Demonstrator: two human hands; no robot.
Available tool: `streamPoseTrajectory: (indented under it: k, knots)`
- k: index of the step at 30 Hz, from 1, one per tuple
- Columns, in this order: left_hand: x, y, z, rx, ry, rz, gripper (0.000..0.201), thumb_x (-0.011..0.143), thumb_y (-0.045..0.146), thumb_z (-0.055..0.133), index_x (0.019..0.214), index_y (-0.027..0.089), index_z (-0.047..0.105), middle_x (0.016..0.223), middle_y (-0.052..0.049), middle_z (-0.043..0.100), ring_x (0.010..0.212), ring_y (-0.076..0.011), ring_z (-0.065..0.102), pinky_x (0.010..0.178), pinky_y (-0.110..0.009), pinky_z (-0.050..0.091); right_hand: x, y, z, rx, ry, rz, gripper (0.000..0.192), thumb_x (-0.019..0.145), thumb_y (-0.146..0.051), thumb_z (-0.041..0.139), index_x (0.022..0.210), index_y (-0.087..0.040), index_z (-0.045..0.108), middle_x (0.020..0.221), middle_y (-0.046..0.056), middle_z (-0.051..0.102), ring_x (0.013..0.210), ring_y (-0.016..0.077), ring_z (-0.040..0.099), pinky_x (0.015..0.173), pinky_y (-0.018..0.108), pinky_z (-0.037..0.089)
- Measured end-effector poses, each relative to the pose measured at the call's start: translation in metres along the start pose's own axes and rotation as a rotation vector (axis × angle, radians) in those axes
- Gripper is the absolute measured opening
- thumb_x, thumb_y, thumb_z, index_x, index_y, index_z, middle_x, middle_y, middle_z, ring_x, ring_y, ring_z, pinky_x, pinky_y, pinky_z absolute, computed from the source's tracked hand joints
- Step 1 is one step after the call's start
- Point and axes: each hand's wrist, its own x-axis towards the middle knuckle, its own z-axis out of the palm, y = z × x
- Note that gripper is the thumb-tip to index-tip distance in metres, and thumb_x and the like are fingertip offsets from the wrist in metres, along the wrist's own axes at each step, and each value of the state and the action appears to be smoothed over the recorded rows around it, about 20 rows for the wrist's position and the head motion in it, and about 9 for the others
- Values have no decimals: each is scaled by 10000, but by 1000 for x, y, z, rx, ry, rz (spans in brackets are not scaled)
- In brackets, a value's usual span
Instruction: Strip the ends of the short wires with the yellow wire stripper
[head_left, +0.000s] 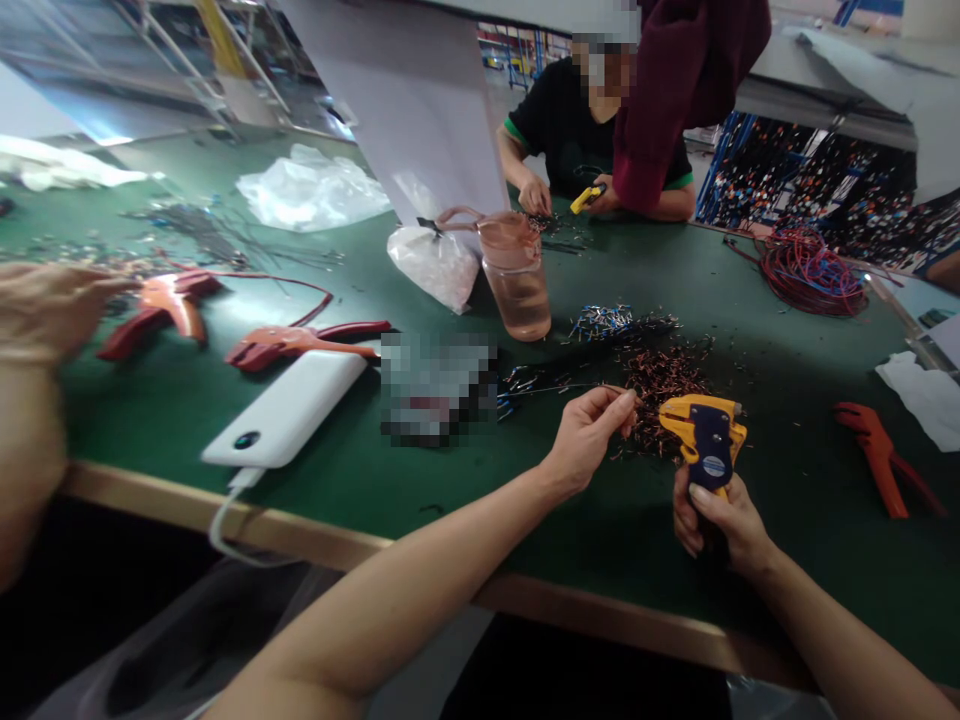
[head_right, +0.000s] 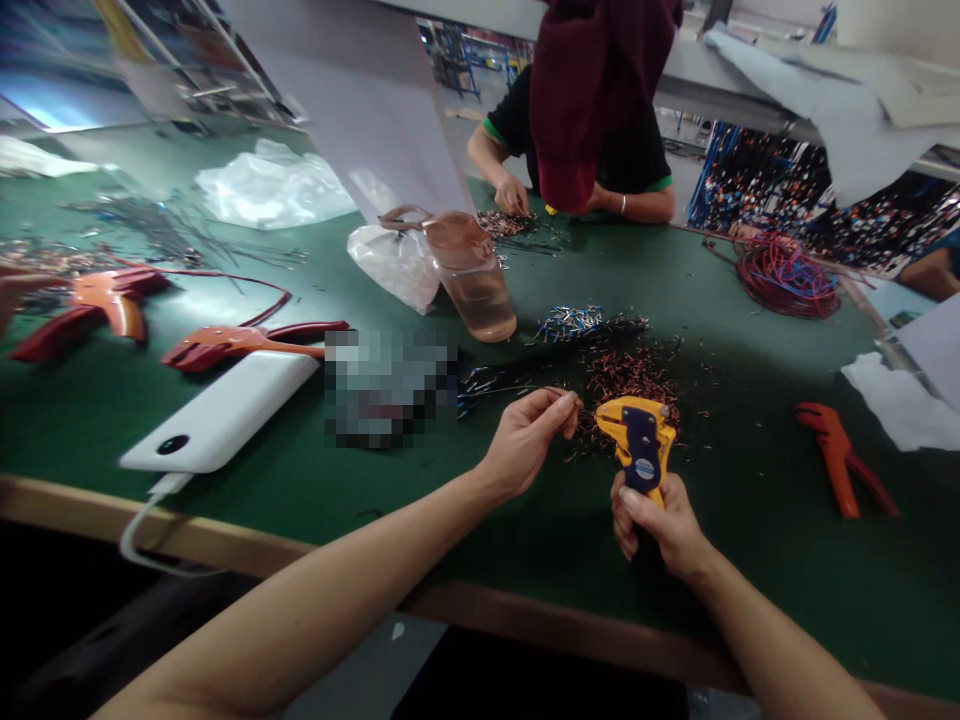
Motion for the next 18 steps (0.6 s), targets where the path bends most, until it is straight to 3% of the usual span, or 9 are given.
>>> streamPoseTrajectory:
  k: [7, 11, 15, 18]
  knots:
    - [-3, 1, 2, 33, -6, 41, 340, 724, 469, 747, 700, 145, 647, 554, 37, 555, 506, -71, 460, 553, -241, 394, -3, 4, -2, -61, -32, -31, 335, 761, -458, 735, 753, -159, 585, 492, -50, 488, 349, 69, 399, 342, 208, 350]
    - [1, 2, -1, 57, 72, 48, 323, 727, 458, 746, 699, 152, 645, 554, 41, 544, 514, -72, 449, 548, -233, 388, -3, 5, -5, -61, -81, -25, 309, 777, -440, 725, 803, -155, 608, 529, -39, 507, 388, 78, 427, 384, 221, 379]
    - [10, 5, -5, -13, 183, 40, 320, 731, 438, 747, 665, 159, 605, 562, 46, 523, 526, -67, 445, 537, -217, 372, -2, 4, -4, 0, -142, -17, 320, 764, -426, 730, 914, -162, 630, 643, 0, 565, 511, 124, 513, 499, 282, 468]
    - [10, 8, -5, -53, 160, 22, 312, 729, 427, 755, 680, 157, 605, 581, 43, 532, 536, -66, 453, 545, -215, 380, 1, 2, -4, 52, -142, -4, 344, 758, -426, 728, 961, -165, 635, 732, 28, 598, 617, 158, 565, 604, 326, 501]
